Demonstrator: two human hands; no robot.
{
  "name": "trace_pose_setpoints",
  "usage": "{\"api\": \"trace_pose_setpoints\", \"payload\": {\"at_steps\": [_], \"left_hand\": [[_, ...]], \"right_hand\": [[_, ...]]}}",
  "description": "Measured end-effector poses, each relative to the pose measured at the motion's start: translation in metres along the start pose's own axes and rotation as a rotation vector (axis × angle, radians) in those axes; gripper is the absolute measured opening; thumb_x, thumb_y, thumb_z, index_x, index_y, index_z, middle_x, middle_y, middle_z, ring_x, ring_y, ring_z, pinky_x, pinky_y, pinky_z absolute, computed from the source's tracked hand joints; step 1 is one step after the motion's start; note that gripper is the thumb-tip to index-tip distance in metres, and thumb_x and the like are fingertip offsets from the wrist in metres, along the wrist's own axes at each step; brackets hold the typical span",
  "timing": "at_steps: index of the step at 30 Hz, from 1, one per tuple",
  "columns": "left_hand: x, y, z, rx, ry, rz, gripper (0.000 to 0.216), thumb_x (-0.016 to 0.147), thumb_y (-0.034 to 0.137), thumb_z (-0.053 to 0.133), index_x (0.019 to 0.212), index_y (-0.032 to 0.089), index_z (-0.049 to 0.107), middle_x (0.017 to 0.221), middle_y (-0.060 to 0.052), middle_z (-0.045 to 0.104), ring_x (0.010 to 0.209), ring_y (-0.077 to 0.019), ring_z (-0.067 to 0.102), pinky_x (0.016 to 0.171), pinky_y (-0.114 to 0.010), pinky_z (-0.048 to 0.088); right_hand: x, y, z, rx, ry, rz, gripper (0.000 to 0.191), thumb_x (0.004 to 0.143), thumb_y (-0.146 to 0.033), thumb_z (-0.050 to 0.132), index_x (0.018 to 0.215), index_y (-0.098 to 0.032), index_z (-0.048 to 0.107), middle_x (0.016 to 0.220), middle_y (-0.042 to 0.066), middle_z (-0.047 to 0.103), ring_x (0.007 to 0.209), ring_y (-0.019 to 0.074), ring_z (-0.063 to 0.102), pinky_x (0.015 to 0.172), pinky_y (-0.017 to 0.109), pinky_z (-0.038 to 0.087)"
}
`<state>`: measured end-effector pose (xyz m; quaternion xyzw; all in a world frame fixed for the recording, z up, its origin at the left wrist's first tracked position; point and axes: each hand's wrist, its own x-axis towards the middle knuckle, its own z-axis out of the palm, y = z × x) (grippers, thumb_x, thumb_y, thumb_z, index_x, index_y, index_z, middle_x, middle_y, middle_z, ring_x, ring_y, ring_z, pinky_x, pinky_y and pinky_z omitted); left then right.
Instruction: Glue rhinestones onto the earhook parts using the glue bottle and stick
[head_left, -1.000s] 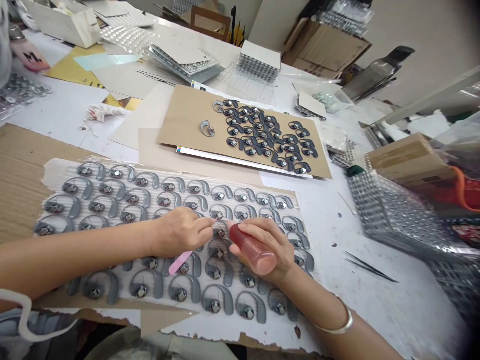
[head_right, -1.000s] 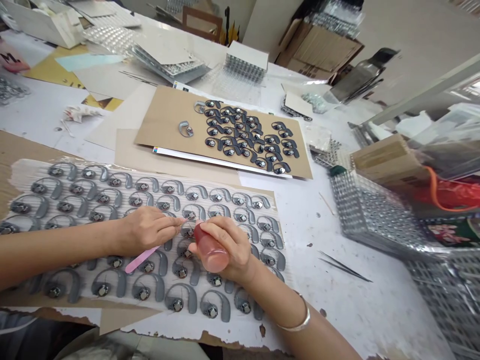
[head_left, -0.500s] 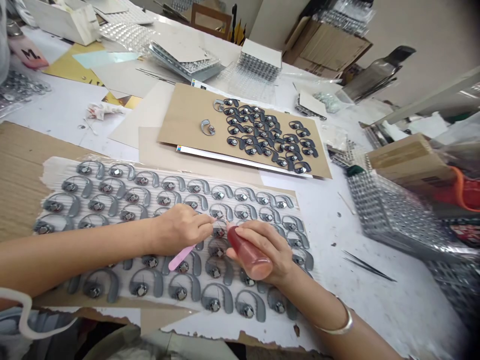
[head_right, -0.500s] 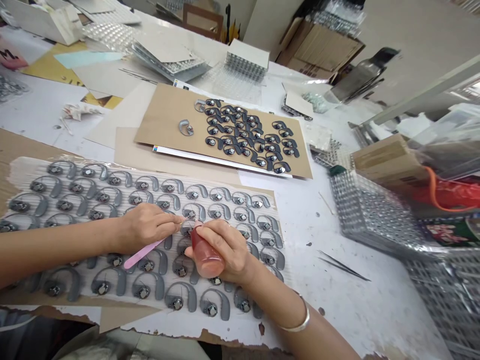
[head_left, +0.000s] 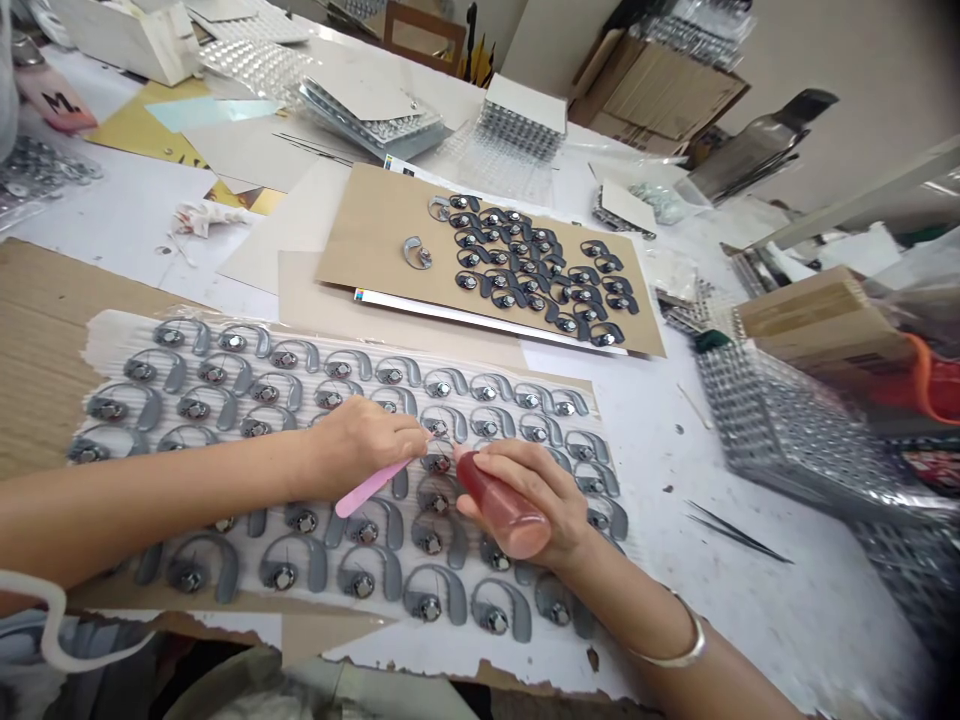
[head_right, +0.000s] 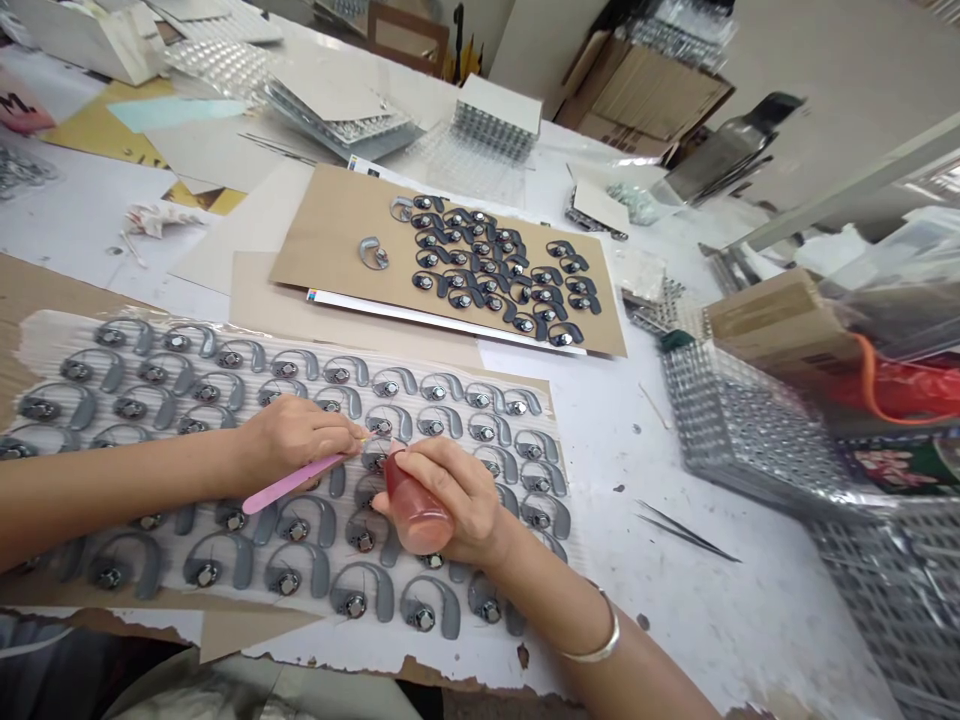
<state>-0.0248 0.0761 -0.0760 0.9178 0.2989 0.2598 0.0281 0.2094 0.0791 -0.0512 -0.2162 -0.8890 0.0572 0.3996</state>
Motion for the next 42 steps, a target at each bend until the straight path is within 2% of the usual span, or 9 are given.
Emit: {"api": "trace_pose_setpoints", "payload": {"at_steps": [8,15,42], "left_hand": [[-0.0008,-0.0051,0.0006,-0.127,0.045,-0.029,0.018,0.092,0.022,0.045,0.085,0.016,0.060,0.079,-0.005,0.070,0.068,-0.0105,0.065,0.056,-0.015,0.048],[-0.0017,-0.0057,0.0024,-0.167,0.043,-0.044,0.018,0.091,0.023,0.046,0.086,0.016,0.061,0.082,-0.005,0.071,0.070,-0.0108,0.066,0.057,-0.016,0.049],[-0.0022,-0.0066,0.0049,-0.236,0.133,-0.049,0.010,0.085,0.014,0.051,0.088,0.016,0.060,0.089,-0.003,0.073,0.077,-0.0109,0.070,0.065,-0.017,0.054]], "right_hand": [[0.0000,-0.0006,-0.0003,0.006,-0.002,-0.008,0.031,0.080,-0.028,0.066,0.106,-0.013,0.059,0.082,0.008,0.064,0.072,0.0157,0.062,0.059,0.027,0.057],[-0.0007,-0.0009,0.0006,0.008,-0.002,0.000,0.034,0.080,-0.031,0.065,0.109,-0.016,0.058,0.082,0.008,0.064,0.070,0.0158,0.063,0.058,0.028,0.058],[-0.0012,-0.0001,-0.0008,0.035,0.023,0.048,0.036,0.077,-0.029,0.068,0.108,-0.015,0.059,0.084,0.008,0.065,0.072,0.0167,0.064,0.059,0.029,0.057]]}}
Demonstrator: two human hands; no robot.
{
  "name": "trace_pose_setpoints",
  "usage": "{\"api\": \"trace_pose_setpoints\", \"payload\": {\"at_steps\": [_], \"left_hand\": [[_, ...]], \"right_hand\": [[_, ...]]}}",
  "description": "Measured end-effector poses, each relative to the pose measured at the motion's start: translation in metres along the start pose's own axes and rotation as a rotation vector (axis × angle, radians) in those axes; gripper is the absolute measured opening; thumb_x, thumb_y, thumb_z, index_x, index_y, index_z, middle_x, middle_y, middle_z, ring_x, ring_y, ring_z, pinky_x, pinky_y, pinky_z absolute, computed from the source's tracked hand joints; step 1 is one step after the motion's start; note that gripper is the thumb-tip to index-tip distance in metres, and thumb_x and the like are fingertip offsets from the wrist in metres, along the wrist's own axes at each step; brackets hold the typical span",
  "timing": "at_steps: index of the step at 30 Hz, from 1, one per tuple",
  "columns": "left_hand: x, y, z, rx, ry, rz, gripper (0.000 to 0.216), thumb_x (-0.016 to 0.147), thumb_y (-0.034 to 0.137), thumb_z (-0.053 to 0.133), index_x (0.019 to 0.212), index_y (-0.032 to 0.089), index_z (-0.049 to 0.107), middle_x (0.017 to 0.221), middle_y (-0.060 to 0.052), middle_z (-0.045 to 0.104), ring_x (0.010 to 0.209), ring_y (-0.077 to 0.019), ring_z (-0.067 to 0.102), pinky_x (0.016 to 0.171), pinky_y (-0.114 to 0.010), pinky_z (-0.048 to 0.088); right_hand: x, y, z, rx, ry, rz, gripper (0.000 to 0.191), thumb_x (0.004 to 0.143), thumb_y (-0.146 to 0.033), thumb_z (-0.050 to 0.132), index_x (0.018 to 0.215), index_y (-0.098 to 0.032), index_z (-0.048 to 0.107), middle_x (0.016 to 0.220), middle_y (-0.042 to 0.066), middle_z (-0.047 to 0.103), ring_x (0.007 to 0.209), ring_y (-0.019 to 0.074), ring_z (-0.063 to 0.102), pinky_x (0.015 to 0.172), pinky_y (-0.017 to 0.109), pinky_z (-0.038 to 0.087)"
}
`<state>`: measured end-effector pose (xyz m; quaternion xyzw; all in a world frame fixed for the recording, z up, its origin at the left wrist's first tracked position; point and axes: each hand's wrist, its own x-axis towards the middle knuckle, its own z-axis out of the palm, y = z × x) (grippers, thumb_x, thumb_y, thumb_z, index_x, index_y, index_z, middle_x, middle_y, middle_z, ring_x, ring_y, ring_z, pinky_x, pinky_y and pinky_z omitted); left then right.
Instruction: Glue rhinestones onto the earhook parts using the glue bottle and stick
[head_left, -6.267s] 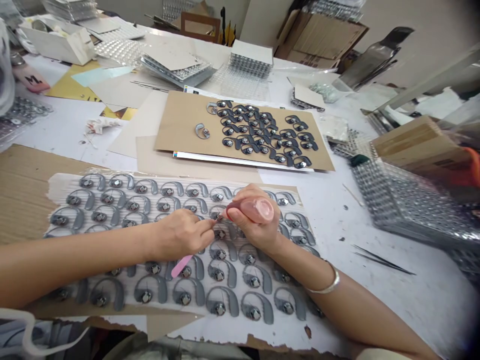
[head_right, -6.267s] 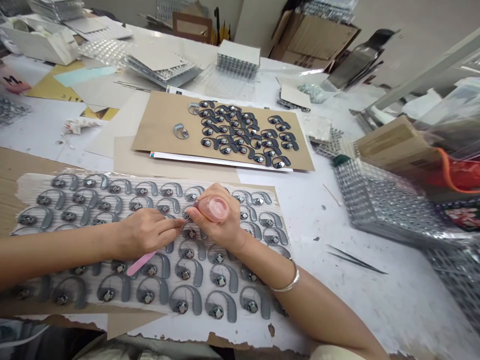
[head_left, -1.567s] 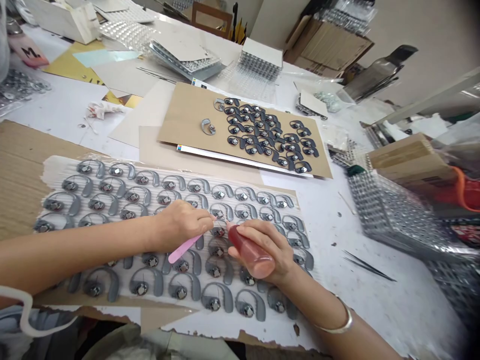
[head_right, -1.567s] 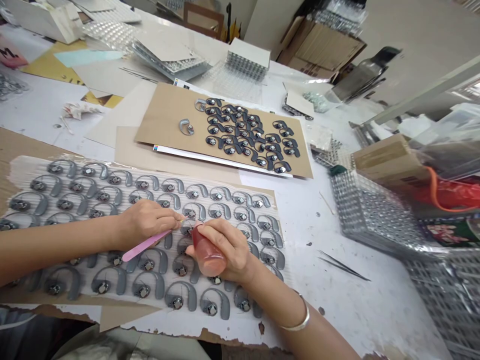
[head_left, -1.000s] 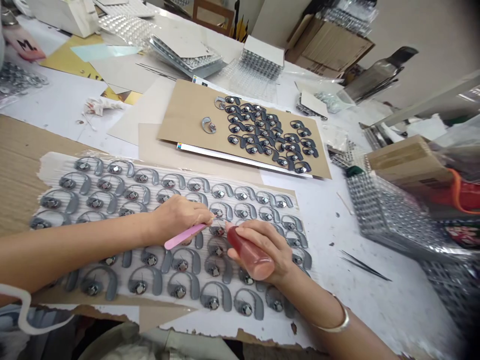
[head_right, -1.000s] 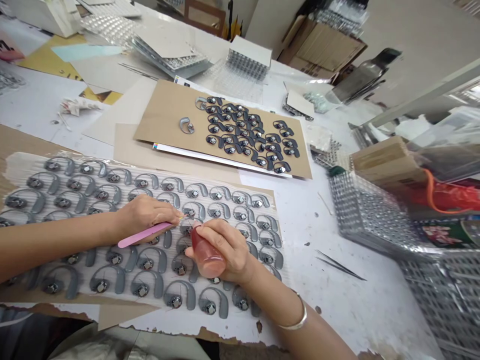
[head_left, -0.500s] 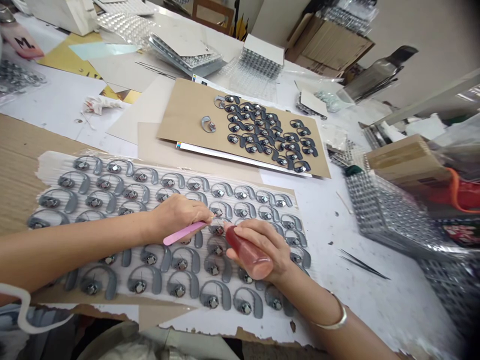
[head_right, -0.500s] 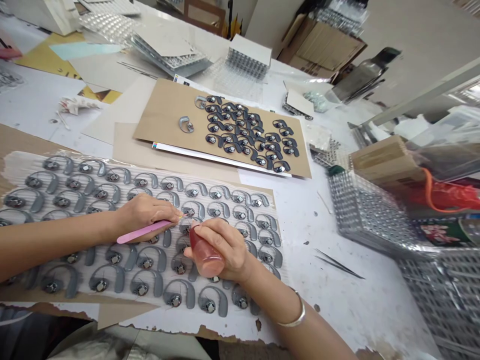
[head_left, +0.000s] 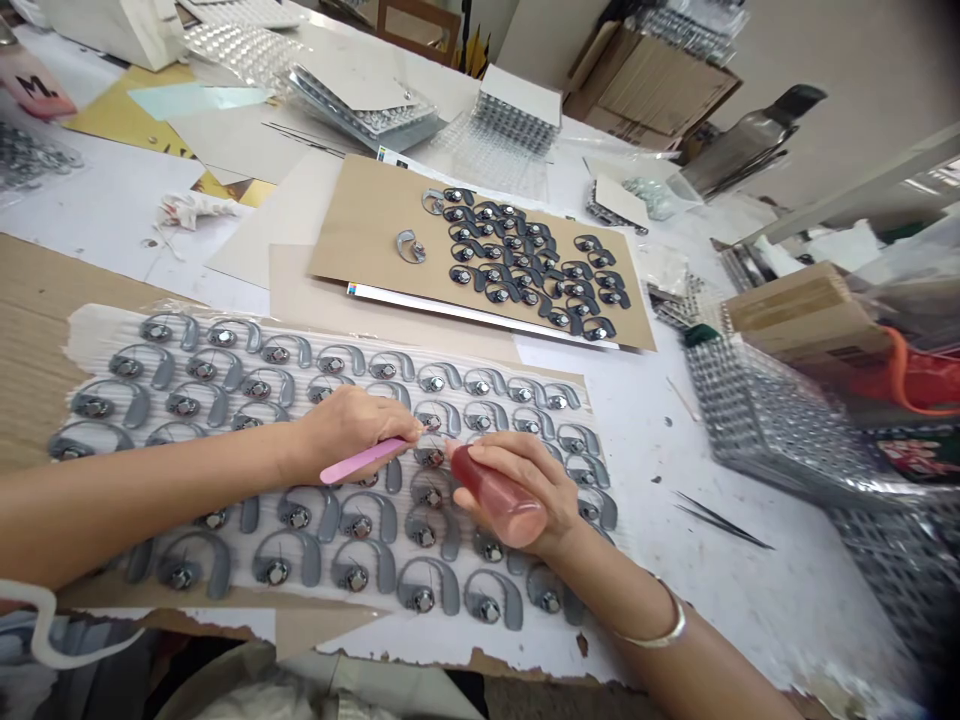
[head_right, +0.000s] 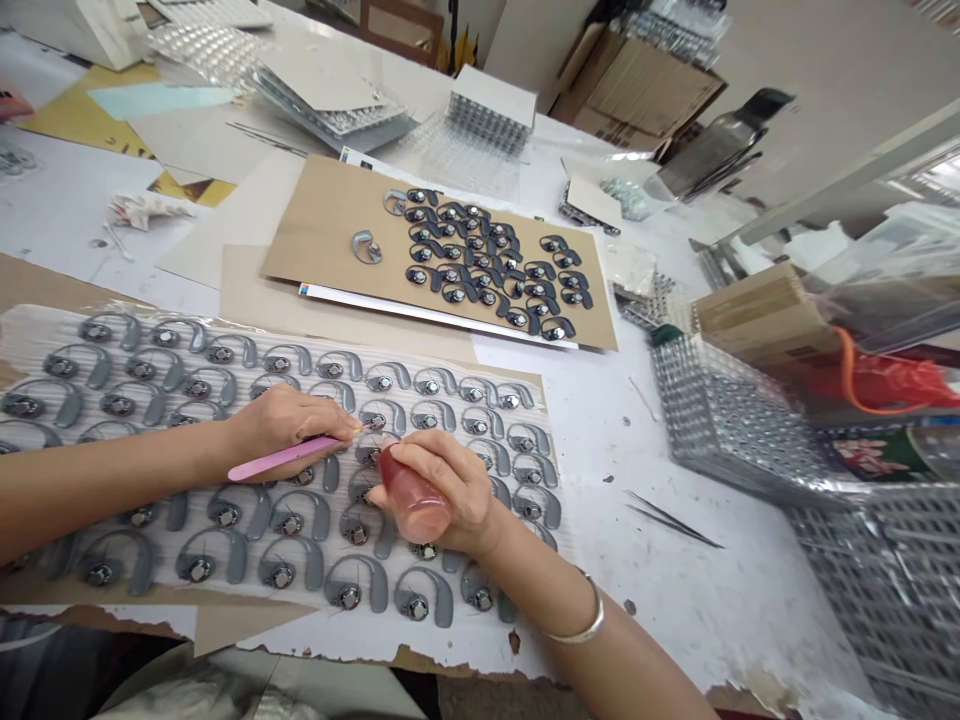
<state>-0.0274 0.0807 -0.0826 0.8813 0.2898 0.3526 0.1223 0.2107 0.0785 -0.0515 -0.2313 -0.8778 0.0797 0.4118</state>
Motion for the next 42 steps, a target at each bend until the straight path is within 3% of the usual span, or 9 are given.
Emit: {"api": "trace_pose_setpoints", "payload": {"at_steps": [19,30,42], "left_hand": [[0.0013,-0.0007,0.0010,-0.148,-0.034,-0.148,0.007,0.086,0.016,0.057,0.087,0.016,0.063,0.086,-0.002,0.072,0.077,-0.0126,0.069,0.071,-0.019,0.052],[0.0041,-0.0022,-0.0015,-0.226,0.064,-0.268,0.007,0.084,0.021,0.061,0.083,0.015,0.065,0.080,-0.002,0.072,0.070,-0.0112,0.067,0.066,-0.018,0.049],[0.0049,-0.0024,-0.0001,-0.271,0.017,-0.369,0.008,0.083,0.022,0.063,0.081,0.016,0.068,0.079,-0.001,0.072,0.069,-0.0111,0.067,0.064,-0.017,0.047]], "right_hand": [[0.0016,0.0011,0.0024,0.003,-0.006,0.006,0.031,0.082,-0.036,0.063,0.105,-0.015,0.058,0.083,0.009,0.065,0.072,0.0165,0.063,0.058,0.030,0.057],[0.0021,0.0018,0.0035,0.030,-0.005,-0.006,0.032,0.082,-0.035,0.064,0.107,-0.015,0.058,0.084,0.010,0.064,0.074,0.0171,0.063,0.059,0.030,0.058],[0.0030,0.0024,0.0044,0.046,-0.022,-0.003,0.034,0.081,-0.033,0.065,0.108,-0.015,0.058,0.085,0.010,0.064,0.075,0.0177,0.064,0.061,0.030,0.058]]}}
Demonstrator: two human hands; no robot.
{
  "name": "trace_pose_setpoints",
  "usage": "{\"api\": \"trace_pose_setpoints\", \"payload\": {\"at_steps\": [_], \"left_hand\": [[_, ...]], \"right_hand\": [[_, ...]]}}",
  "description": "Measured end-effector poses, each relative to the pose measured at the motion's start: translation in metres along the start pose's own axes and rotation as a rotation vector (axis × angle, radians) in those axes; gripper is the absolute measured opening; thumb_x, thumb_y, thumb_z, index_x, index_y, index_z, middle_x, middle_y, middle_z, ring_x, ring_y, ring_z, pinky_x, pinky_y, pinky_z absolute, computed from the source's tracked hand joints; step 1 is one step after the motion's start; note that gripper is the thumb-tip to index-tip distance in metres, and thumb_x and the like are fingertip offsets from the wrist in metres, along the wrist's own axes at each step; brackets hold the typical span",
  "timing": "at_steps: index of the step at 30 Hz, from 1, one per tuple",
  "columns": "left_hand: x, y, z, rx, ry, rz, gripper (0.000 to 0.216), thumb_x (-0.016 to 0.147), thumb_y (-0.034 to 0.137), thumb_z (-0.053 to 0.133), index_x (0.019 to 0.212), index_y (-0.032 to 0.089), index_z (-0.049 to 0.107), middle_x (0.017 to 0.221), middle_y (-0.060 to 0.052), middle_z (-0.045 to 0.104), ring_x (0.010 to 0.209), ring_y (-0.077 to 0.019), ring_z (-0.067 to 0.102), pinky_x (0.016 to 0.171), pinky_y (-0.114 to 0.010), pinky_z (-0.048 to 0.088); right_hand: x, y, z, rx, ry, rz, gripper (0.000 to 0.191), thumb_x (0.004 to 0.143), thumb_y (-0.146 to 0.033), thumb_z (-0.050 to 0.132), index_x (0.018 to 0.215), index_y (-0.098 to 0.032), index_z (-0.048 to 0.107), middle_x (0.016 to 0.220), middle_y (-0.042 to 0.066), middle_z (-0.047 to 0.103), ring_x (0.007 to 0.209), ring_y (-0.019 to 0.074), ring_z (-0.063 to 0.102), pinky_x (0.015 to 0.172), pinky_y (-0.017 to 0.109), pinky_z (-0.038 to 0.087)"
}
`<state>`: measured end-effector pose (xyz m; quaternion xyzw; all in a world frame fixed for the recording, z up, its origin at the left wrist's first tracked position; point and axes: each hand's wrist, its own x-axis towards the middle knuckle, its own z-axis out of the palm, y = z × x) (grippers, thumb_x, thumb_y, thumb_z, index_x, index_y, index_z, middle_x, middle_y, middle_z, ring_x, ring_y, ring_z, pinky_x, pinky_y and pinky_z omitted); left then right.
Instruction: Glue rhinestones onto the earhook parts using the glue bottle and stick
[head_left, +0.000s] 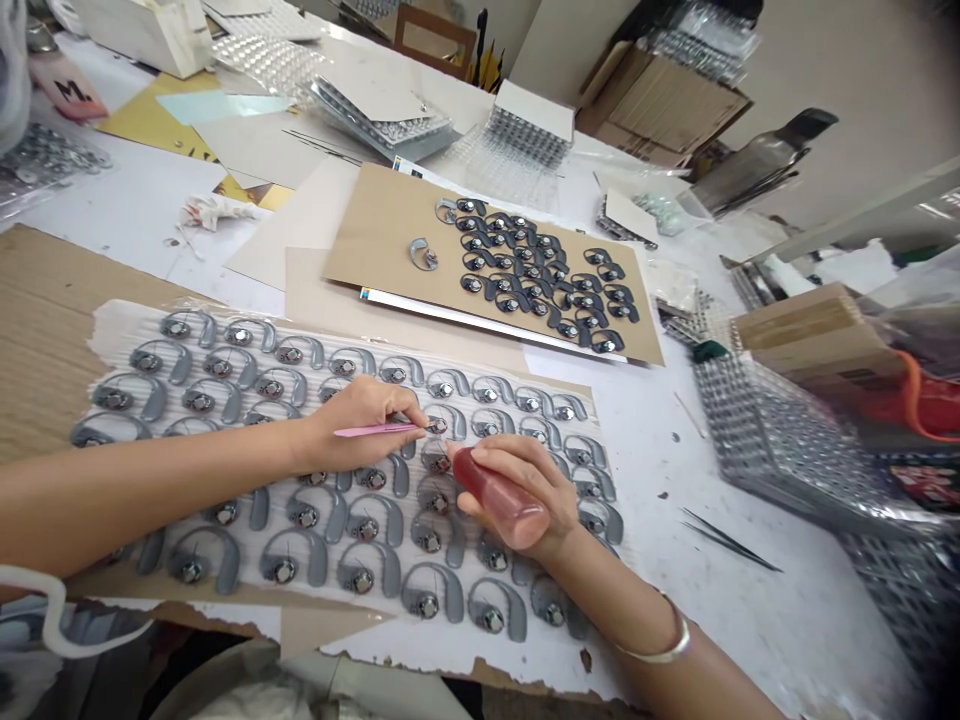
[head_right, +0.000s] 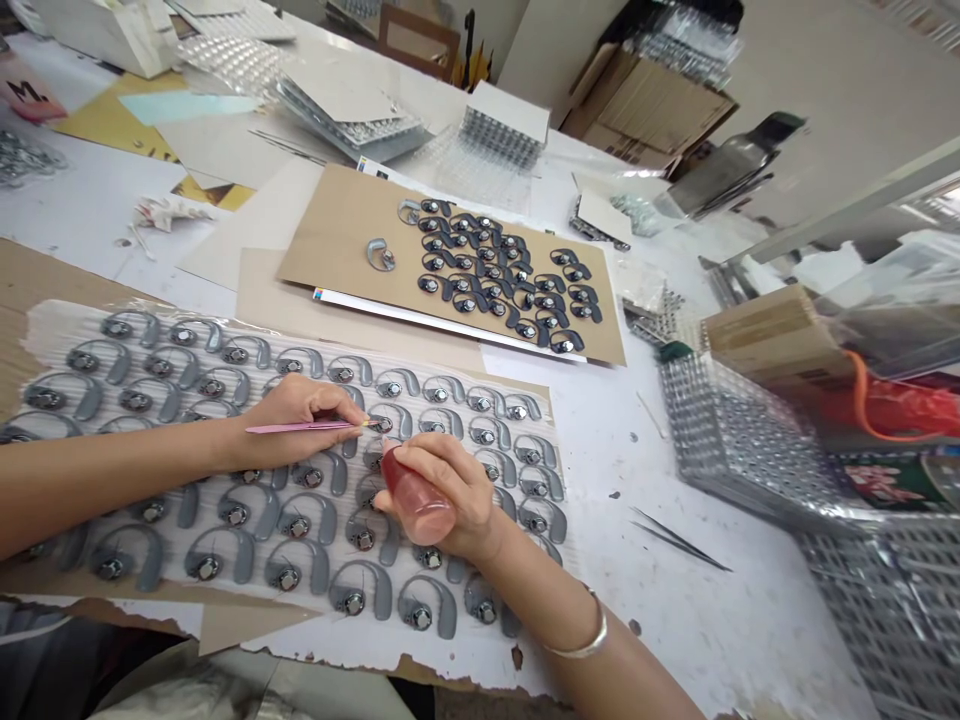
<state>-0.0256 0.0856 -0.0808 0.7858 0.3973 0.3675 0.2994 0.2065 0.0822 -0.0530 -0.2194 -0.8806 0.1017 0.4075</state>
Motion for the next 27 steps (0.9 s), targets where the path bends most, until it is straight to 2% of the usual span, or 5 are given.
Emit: {"api": "trace_pose_setpoints", "payload": {"at_steps": [6,21,23,27], "left_hand": [[0.003,0.003,-0.003,-0.024,-0.013,-0.058,0.006,0.080,0.020,0.065,0.080,0.015,0.069,0.075,0.000,0.072,0.065,-0.0102,0.066,0.060,-0.016,0.045],[0.002,0.002,-0.004,-0.010,-0.022,-0.047,0.006,0.081,0.020,0.066,0.081,0.015,0.070,0.077,-0.001,0.072,0.066,-0.0104,0.066,0.062,-0.016,0.046],[0.001,0.001,-0.004,-0.009,-0.023,-0.033,0.008,0.081,0.021,0.065,0.081,0.015,0.070,0.079,-0.002,0.073,0.068,-0.0109,0.067,0.063,-0.017,0.047],[0.001,0.005,-0.005,-0.029,-0.038,-0.006,0.012,0.082,0.025,0.064,0.080,0.014,0.069,0.082,-0.005,0.073,0.072,-0.0141,0.068,0.066,-0.021,0.051]], "right_hand": [[0.001,0.000,0.001,0.016,0.004,0.002,0.034,0.081,-0.033,0.065,0.108,-0.014,0.058,0.086,0.010,0.064,0.076,0.0176,0.063,0.063,0.030,0.058],[-0.004,0.003,0.003,0.051,0.022,0.014,0.038,0.077,-0.032,0.069,0.110,-0.015,0.060,0.089,0.010,0.064,0.077,0.0181,0.063,0.062,0.031,0.057],[-0.005,0.005,0.002,0.089,0.094,0.090,0.037,0.075,-0.034,0.071,0.107,-0.018,0.062,0.088,0.008,0.064,0.077,0.0185,0.062,0.062,0.033,0.057],[-0.002,0.014,-0.001,0.313,0.360,0.400,0.025,0.077,-0.038,0.068,0.096,-0.021,0.065,0.087,0.006,0.065,0.075,0.0188,0.065,0.063,0.037,0.058]]}}
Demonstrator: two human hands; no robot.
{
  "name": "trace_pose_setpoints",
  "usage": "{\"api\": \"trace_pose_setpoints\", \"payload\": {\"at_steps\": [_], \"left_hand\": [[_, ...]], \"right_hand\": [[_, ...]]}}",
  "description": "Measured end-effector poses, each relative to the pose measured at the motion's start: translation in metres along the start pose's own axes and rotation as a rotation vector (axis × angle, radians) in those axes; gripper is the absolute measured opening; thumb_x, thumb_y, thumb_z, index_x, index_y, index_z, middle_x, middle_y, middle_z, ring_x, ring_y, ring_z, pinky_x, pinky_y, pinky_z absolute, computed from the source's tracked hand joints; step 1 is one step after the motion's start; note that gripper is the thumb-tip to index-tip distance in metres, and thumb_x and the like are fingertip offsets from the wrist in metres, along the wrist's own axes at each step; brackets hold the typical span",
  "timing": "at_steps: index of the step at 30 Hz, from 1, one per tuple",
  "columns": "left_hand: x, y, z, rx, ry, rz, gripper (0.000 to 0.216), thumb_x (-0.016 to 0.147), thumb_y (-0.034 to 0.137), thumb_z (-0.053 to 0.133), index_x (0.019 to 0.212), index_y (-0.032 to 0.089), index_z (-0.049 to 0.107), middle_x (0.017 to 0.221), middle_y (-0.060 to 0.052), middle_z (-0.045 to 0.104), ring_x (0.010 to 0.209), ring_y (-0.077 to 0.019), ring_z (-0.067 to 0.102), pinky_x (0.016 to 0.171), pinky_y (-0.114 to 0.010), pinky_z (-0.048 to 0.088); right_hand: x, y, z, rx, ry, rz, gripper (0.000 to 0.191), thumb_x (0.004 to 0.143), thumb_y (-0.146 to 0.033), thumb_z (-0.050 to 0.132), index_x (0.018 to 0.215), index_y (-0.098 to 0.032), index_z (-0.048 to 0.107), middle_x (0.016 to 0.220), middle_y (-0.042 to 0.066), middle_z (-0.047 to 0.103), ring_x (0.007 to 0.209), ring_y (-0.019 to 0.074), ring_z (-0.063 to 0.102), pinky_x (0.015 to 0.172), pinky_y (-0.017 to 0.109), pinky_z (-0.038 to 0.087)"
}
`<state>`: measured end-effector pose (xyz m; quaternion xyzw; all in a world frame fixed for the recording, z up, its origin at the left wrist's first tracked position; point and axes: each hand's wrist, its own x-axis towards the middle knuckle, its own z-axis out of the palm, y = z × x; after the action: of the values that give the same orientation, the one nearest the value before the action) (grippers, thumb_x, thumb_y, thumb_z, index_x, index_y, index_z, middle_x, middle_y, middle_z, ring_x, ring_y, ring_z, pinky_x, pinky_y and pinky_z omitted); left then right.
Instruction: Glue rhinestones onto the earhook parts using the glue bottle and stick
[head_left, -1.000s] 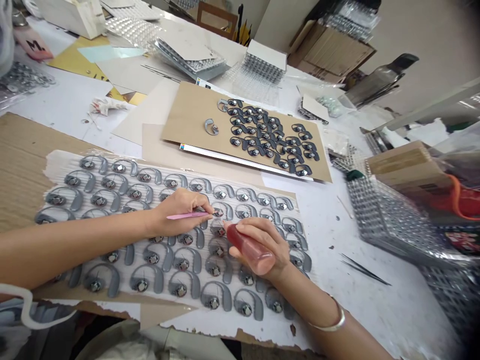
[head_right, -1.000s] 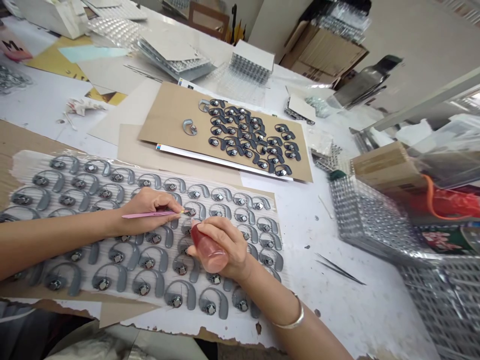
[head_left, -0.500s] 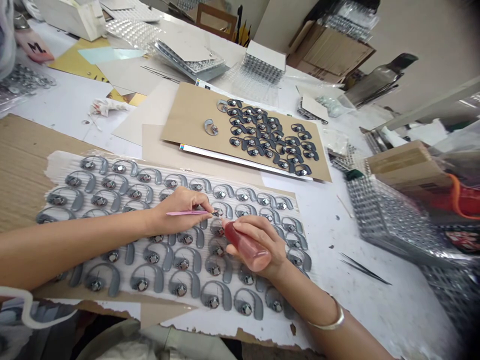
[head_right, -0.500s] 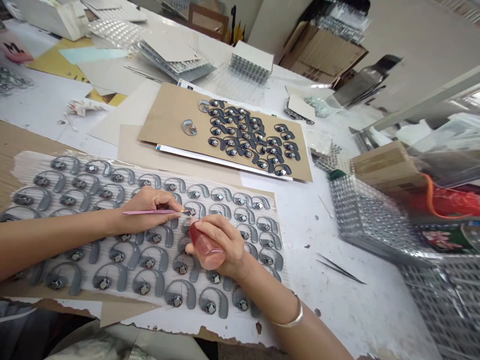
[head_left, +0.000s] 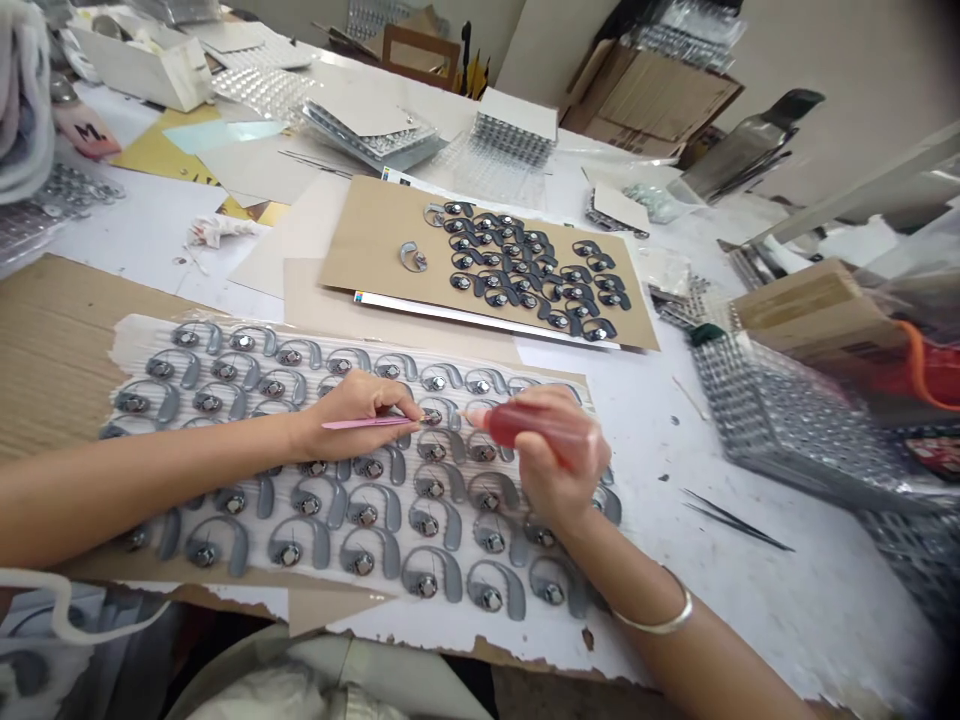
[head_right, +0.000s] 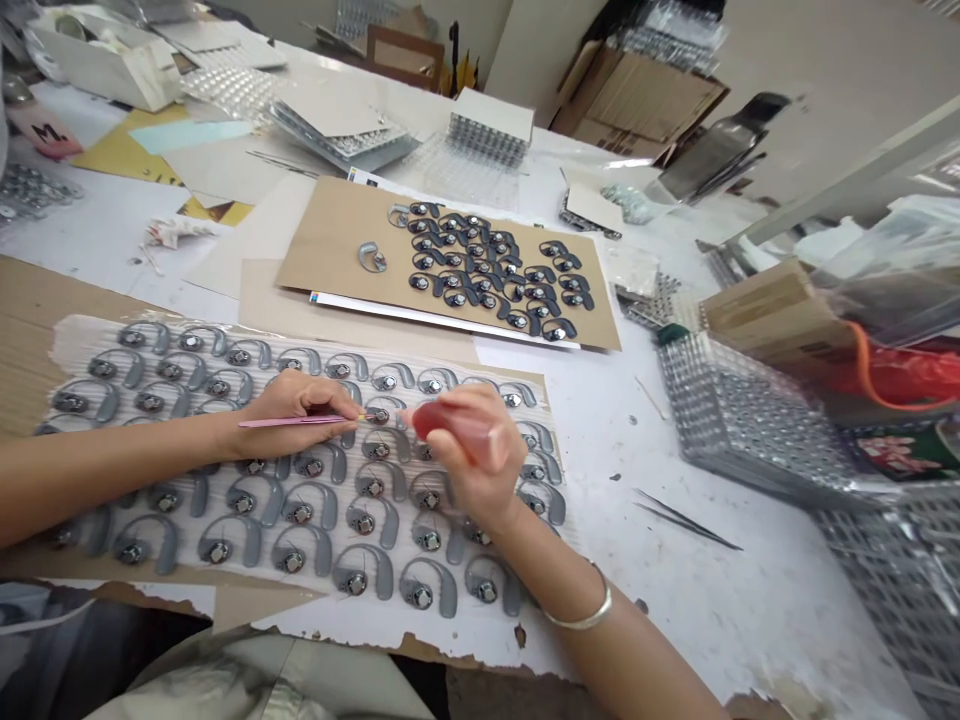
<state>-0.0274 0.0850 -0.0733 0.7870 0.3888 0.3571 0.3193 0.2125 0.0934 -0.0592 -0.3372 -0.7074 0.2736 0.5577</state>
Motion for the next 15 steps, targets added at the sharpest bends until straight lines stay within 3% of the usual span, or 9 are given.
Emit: {"api": "trace_pose_setpoints", "payload": {"at_steps": [4,7,9,11,13,15], "left_hand": [[0.010,0.009,-0.014,-0.142,-0.022,-0.303,0.017,0.080,0.029,0.066,0.081,0.012,0.068,0.072,-0.006,0.071,0.048,-0.0098,0.059,0.042,-0.019,0.045],[0.021,0.014,-0.037,-0.211,0.029,-0.441,0.017,0.078,0.027,0.067,0.081,0.011,0.066,0.061,0.000,0.065,0.039,-0.0046,0.050,0.038,-0.016,0.041],[0.026,0.015,-0.052,-0.187,0.122,-0.444,0.014,0.082,0.025,0.063,0.085,0.011,0.064,0.062,0.005,0.060,0.044,-0.0012,0.051,0.046,-0.014,0.042],[0.027,0.015,-0.063,-0.128,0.251,-0.397,0.013,0.082,0.027,0.063,0.081,0.015,0.060,0.068,0.007,0.059,0.044,0.0008,0.048,0.045,-0.013,0.040],[0.025,0.018,-0.070,-0.012,0.336,-0.390,0.016,0.081,0.033,0.066,0.080,0.018,0.059,0.073,0.008,0.060,0.047,-0.0004,0.049,0.044,-0.015,0.041],[0.019,0.024,-0.073,0.079,0.358,-0.391,0.019,0.080,0.038,0.067,0.080,0.020,0.061,0.073,0.008,0.059,0.049,-0.0013,0.051,0.045,-0.016,0.043]], "right_hand": [[0.019,0.007,-0.007,0.338,0.158,0.219,0.027,0.079,-0.046,0.064,0.086,-0.021,0.059,0.075,0.001,0.065,0.056,0.0155,0.064,0.042,0.028,0.050],[0.035,0.010,-0.022,0.427,0.099,0.325,0.034,0.075,-0.053,0.065,0.080,-0.021,0.057,0.063,-0.003,0.061,0.054,0.0118,0.063,0.043,0.025,0.047],[0.043,0.010,-0.036,0.444,0.087,0.401,0.034,0.078,-0.056,0.059,0.082,-0.022,0.057,0.075,-0.004,0.064,0.064,0.0076,0.064,0.050,0.022,0.046],[0.051,0.011,-0.052,0.440,0.065,0.477,0.040,0.087,-0.058,0.043,0.088,-0.021,0.058,0.088,-0.003,0.065,0.078,0.0078,0.065,0.056,0.023,0.045],[0.059,0.011,-0.066,0.499,0.070,0.561,0.037,0.074,-0.062,0.061,0.086,-0.028,0.055,0.091,-0.003,0.067,0.083,0.0136,0.062,0.055,0.028,0.050],[0.066,0.008,-0.079,0.566,0.106,0.673,0.028,0.077,-0.054,0.062,0.081,-0.028,0.053,0.088,-0.003,0.066,0.076,0.0106,0.058,0.055,0.025,0.050]]}}
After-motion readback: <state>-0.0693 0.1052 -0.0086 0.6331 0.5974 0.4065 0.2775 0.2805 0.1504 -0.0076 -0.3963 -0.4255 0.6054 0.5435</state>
